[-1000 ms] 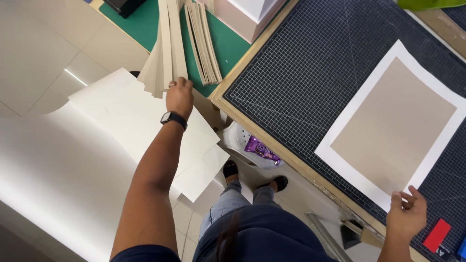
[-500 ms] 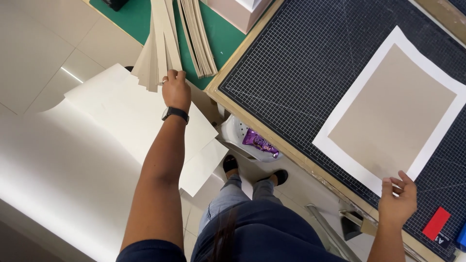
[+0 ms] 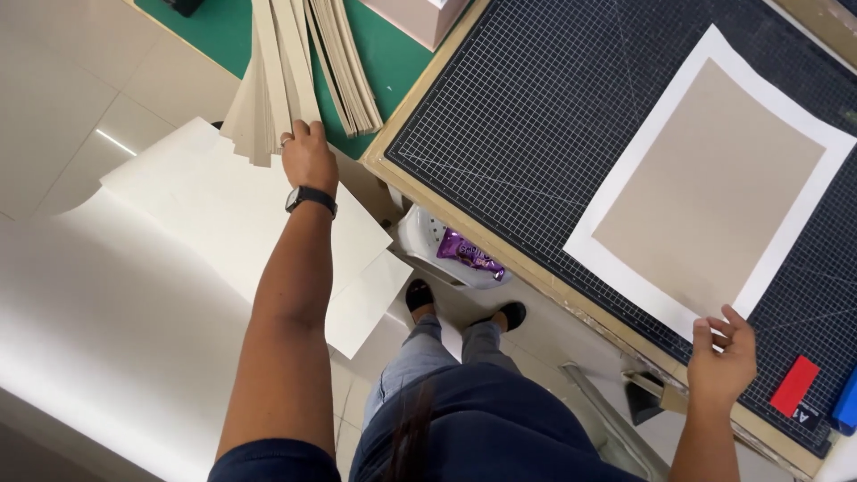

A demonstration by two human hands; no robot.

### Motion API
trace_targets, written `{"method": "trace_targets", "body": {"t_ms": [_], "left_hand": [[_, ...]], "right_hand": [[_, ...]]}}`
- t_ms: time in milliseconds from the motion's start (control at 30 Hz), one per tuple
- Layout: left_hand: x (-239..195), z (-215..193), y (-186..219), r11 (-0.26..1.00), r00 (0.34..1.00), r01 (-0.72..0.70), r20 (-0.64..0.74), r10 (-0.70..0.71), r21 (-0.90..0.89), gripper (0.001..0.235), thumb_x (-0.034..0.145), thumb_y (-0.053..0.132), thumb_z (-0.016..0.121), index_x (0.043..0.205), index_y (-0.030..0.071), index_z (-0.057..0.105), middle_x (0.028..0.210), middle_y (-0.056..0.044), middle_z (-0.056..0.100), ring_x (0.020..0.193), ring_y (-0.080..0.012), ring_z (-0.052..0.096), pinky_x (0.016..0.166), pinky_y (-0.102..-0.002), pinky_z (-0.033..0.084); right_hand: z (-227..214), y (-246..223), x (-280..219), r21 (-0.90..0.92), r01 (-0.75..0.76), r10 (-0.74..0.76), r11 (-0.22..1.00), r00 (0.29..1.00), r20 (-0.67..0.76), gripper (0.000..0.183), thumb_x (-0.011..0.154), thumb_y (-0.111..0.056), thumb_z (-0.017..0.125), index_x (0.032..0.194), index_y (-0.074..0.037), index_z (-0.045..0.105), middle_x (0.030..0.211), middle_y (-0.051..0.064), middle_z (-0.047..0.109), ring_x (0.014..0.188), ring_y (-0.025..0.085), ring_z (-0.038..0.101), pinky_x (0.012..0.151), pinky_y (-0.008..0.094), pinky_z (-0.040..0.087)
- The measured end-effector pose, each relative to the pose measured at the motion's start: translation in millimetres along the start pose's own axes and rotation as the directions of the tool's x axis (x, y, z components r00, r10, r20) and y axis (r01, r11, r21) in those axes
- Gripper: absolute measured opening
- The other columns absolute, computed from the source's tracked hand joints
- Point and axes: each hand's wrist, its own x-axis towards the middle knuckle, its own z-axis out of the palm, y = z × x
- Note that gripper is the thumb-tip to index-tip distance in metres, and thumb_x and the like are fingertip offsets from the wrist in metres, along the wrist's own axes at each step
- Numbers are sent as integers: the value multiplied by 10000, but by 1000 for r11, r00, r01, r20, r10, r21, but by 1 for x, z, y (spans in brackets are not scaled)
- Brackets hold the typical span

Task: Assembling cardboard components by applying glue with a roller, positioning strips, and smoothing the surface with a scraper.

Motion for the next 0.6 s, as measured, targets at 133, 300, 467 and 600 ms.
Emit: {"method": "trace_targets", "body": {"t_ms": [133,300,467,600], "left_hand": [[-2,1,-1,995,999,34,-29,-37,-95,376,722,-242,538,989,4,634,959,-205,573,788,-455,592,442,-499,508],[-2,-6,-12,970,988,126,-59,-141,-207,346,728,-208,504,959,35,588,943,-187,565,658,-419,587,411,-486,464],[5,-35,-26,890,928,290,-123,-351,-351,237,878,-80,568,1000,97,667,981,-133,634,664,-405,637,427,-511,496],[-1,-85,-28,538,799,367,-40,-600,-759,194,805,-6,533,927,98,642,895,-51,642,771,-206,620,605,-336,578]], "right_hand": [[-1,-5,-1,46,-36,36,998,999,-3,409,1068,-4,681,1465,-3,582,1178,122,655,975,213,600,889,368,526],[0,15,-4,48,-11,11,999,1000,-7,393,1080,-63,680,1458,-29,579,1164,101,654,962,191,599,898,357,522],[6,-12,-4,58,-7,7,998,1000,5,397,1073,-71,671,1453,-1,579,1180,119,654,987,211,612,896,369,532],[21,-21,3,132,-18,12,991,999,46,407,1060,-80,679,1452,-30,579,1162,89,657,1017,194,622,927,348,534]]}}
